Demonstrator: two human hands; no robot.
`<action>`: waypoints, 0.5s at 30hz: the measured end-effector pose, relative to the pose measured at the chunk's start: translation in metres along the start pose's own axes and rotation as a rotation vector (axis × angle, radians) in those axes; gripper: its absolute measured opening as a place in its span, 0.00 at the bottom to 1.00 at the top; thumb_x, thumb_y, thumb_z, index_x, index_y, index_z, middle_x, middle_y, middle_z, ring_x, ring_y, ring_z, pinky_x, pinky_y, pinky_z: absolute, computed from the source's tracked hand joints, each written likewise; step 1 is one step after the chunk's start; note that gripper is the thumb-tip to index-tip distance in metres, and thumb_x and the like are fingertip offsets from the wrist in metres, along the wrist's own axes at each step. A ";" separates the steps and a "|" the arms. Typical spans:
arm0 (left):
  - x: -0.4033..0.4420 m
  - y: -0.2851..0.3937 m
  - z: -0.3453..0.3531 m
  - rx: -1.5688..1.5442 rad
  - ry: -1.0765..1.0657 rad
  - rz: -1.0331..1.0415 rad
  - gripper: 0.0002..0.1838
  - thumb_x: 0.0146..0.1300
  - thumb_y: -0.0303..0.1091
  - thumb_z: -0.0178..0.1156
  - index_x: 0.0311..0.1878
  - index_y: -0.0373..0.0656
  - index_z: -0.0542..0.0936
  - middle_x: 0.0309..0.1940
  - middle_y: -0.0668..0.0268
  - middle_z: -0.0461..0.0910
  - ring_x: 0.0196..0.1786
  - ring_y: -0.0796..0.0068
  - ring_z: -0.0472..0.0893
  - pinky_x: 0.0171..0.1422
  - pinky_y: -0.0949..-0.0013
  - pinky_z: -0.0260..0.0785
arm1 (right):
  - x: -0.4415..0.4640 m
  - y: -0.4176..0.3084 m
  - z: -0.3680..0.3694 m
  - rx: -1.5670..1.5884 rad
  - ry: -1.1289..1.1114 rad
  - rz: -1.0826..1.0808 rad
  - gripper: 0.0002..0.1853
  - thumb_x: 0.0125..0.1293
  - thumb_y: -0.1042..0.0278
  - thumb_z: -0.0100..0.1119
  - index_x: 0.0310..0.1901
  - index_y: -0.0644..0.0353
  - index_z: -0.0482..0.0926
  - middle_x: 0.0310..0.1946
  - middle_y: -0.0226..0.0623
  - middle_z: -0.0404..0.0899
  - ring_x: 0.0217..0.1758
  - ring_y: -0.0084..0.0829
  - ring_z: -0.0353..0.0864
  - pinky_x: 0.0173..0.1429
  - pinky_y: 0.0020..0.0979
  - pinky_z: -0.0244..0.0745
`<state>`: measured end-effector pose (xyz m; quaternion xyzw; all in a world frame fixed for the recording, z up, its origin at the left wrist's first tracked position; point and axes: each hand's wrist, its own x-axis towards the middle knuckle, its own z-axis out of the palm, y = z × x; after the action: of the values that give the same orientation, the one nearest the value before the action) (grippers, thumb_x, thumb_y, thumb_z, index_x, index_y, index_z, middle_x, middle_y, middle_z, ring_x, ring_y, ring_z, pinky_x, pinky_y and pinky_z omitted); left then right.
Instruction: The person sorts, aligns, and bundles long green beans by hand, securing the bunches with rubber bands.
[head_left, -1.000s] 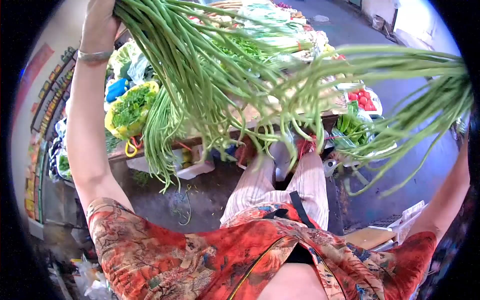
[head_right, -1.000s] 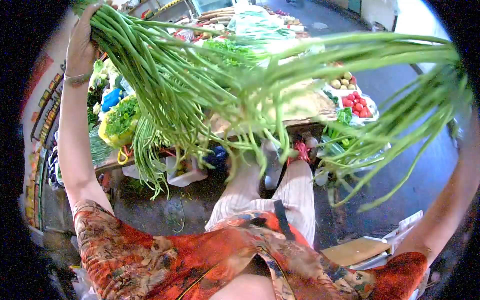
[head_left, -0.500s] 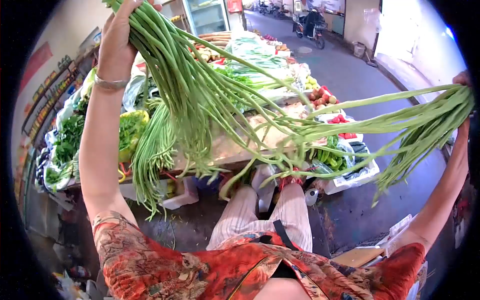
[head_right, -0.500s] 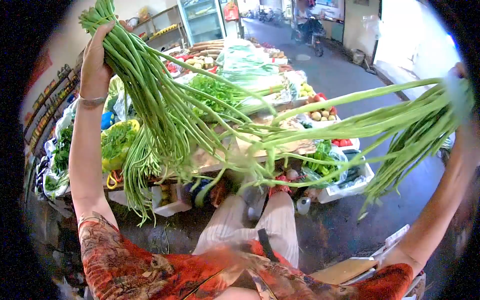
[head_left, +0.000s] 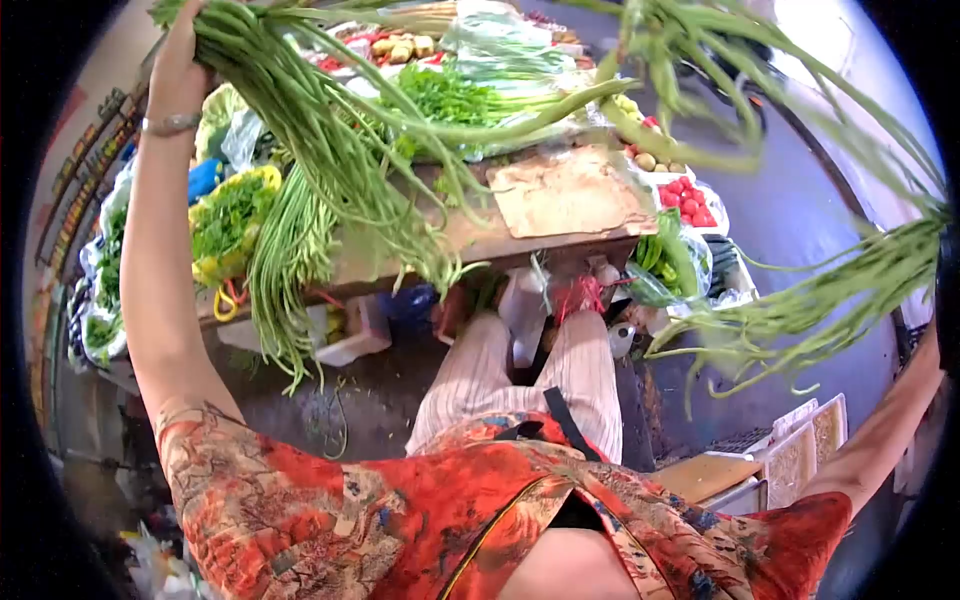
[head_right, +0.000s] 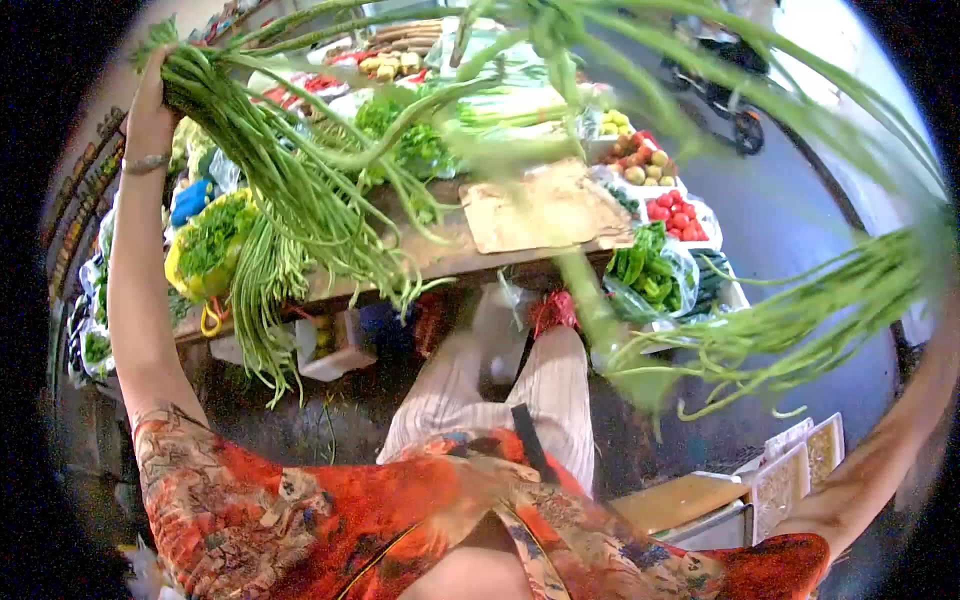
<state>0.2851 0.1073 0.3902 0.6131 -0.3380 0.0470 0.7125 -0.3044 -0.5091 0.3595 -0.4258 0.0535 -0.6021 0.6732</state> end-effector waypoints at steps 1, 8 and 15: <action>0.032 -0.004 -0.035 -0.051 -0.120 -0.084 0.13 0.66 0.37 0.59 0.49 0.40 0.80 0.42 0.62 0.83 0.46 0.68 0.82 0.53 0.64 0.76 | -0.001 0.002 -0.003 0.017 -0.044 -0.027 0.16 0.52 0.61 0.66 0.37 0.61 0.75 0.39 0.38 0.77 0.40 0.36 0.76 0.51 0.42 0.71; 0.001 -0.002 0.016 0.001 -0.022 0.045 0.14 0.66 0.38 0.60 0.49 0.39 0.80 0.41 0.62 0.84 0.43 0.70 0.83 0.49 0.64 0.77 | 0.024 -0.002 -0.019 0.038 0.189 -0.068 0.09 0.51 0.67 0.63 0.32 0.60 0.75 0.34 0.36 0.75 0.40 0.36 0.76 0.43 0.41 0.74; -0.039 -0.013 0.052 0.063 -0.160 0.214 0.12 0.65 0.37 0.60 0.47 0.40 0.80 0.38 0.65 0.83 0.40 0.73 0.82 0.47 0.68 0.77 | -0.010 0.038 -0.023 -0.534 -0.143 -0.431 0.06 0.52 0.66 0.58 0.27 0.59 0.75 0.28 0.34 0.76 0.35 0.30 0.77 0.38 0.34 0.74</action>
<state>0.2397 0.0706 0.3592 0.5973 -0.4556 0.0841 0.6547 -0.2909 -0.5156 0.3164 -0.6295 0.0704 -0.6637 0.3977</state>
